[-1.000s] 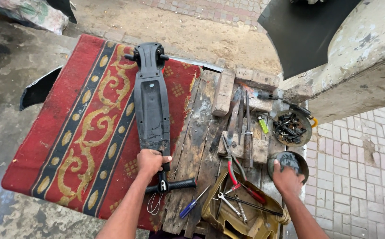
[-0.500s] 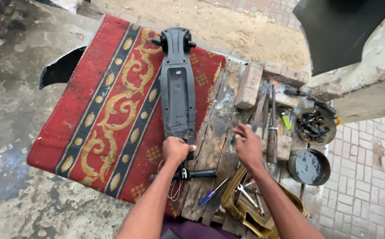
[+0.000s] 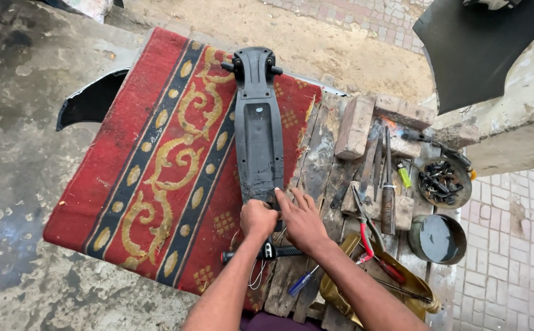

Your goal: The person repairs an electric scooter chassis on a workbench, using pliers to manipulate wires and a heat source to fuse components.

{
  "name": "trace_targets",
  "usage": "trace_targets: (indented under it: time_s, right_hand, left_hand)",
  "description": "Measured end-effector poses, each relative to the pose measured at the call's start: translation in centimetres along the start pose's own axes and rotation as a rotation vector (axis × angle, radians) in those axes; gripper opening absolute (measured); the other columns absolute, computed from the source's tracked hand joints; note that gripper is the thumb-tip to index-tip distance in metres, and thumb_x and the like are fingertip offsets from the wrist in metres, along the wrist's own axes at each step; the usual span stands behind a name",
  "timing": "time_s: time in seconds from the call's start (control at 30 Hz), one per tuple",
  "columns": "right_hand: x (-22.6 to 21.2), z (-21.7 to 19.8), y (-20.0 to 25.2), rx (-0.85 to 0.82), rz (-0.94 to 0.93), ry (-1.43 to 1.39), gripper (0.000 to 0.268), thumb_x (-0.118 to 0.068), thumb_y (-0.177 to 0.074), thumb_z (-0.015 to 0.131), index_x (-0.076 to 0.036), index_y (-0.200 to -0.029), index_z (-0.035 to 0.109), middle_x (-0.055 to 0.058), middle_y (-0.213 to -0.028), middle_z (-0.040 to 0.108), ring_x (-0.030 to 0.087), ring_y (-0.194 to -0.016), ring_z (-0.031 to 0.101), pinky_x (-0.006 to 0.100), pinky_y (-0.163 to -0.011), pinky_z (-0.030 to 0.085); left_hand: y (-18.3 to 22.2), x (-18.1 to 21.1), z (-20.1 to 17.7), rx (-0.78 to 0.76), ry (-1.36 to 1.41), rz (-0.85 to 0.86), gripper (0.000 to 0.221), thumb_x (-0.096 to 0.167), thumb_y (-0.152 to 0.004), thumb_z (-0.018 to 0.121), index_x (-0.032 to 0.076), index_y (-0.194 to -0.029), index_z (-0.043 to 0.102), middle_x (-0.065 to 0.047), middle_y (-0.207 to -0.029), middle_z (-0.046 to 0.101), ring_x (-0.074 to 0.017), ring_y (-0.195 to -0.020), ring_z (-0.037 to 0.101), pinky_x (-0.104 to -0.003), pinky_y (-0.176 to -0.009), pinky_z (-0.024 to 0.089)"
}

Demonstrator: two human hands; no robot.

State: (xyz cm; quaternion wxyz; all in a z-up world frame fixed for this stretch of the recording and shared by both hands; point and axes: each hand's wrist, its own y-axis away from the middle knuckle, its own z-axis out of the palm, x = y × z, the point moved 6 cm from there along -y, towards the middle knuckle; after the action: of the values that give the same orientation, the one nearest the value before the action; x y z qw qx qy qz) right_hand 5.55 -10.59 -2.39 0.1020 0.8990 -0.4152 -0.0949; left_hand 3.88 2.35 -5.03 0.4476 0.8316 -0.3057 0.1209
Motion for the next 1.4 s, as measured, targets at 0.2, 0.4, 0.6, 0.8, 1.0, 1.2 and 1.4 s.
trace_targets:
  time_s: [0.2, 0.4, 0.6, 0.8, 1.0, 1.2, 1.4]
  right_hand:
    - [-0.2, -0.6, -0.6, 0.015, 0.027, -0.07, 0.083, -0.005, -0.079, 0.054, -0.009, -0.158, 0.027, 0.009, -0.141, 0.059, 0.033, -0.137, 0.042, 0.048, -0.108, 0.035]
    - [2.3, -0.9, -1.9, 0.152, 0.143, -0.174, 0.078, -0.019, -0.077, 0.072, -0.021, -0.151, 0.049, 0.012, -0.138, 0.05, 0.036, -0.132, 0.04, 0.045, -0.097, 0.041]
    - [0.6, -0.8, -0.8, 0.091, 0.127, 0.078, 0.064, -0.019, -0.089, 0.062, -0.024, -0.151, 0.048, 0.01, -0.129, 0.046, 0.034, -0.128, 0.041, 0.044, -0.098, 0.037]
    - [0.3, -1.3, -0.9, 0.026, 0.143, 0.112, 0.07, -0.033, -0.091, 0.067, -0.023, -0.155, 0.042, 0.01, -0.13, 0.045, 0.033, -0.125, 0.042, 0.048, -0.1, 0.035]
    - [0.2, -1.5, 0.3, -0.027, 0.155, 0.092, 0.075, -0.026, -0.094, 0.06, -0.026, -0.162, 0.029, 0.016, -0.143, 0.041, 0.04, -0.135, 0.037, 0.054, -0.103, 0.033]
    - [-2.0, -2.9, 1.8, 0.016, 0.006, -0.022, 0.084, 0.002, -0.08, 0.055, -0.012, -0.16, 0.033, 0.01, -0.159, 0.043, 0.038, -0.151, 0.026, 0.048, -0.116, 0.028]
    - [-1.8, -1.2, 1.5, 0.011, -0.02, 0.063, 0.088, 0.0, -0.08, 0.05, 0.001, -0.162, 0.017, 0.015, -0.139, 0.065, 0.037, -0.153, 0.025, 0.048, -0.119, 0.019]
  left_hand:
    - [1.4, 1.1, -1.0, -0.01, 0.037, 0.012, 0.019, 0.016, -0.073, 0.066, 0.018, -0.078, 0.084, -0.017, -0.081, 0.077, -0.042, -0.092, 0.075, -0.048, -0.082, 0.062]
    - [0.7, 0.6, -0.9, -0.018, 0.081, 0.037, 0.014, 0.016, -0.069, 0.07, 0.017, -0.071, 0.083, -0.018, -0.078, 0.077, -0.044, -0.088, 0.075, -0.048, -0.077, 0.061]
    - [0.3, 0.6, -0.4, -0.004, 0.119, 0.056, 0.017, 0.009, -0.07, 0.066, 0.013, -0.064, 0.081, -0.02, -0.068, 0.073, -0.0452, -0.078, 0.074, -0.043, -0.071, 0.06]
    - [1.6, 1.5, -1.5, -0.014, 0.08, 0.056, 0.019, 0.01, -0.07, 0.064, 0.014, -0.072, 0.083, -0.02, -0.075, 0.075, -0.0449, -0.086, 0.074, -0.05, -0.076, 0.061]
    - [0.9, 0.8, -0.4, -0.026, 0.04, 0.034, 0.02, 0.018, -0.073, 0.063, 0.018, -0.076, 0.083, -0.017, -0.083, 0.077, -0.0418, -0.091, 0.075, -0.05, -0.08, 0.062]
    - [-0.1, -0.3, 0.2, -0.023, 0.035, 0.033, 0.029, 0.038, -0.083, 0.061, 0.02, -0.081, 0.084, -0.012, -0.091, 0.08, -0.038, -0.099, 0.075, -0.048, -0.088, 0.062]
    - [0.8, 0.7, -0.4, -0.008, 0.024, 0.042, 0.023, 0.018, -0.075, 0.062, 0.019, -0.081, 0.084, -0.018, -0.087, 0.078, -0.0428, -0.096, 0.074, -0.049, -0.086, 0.062]
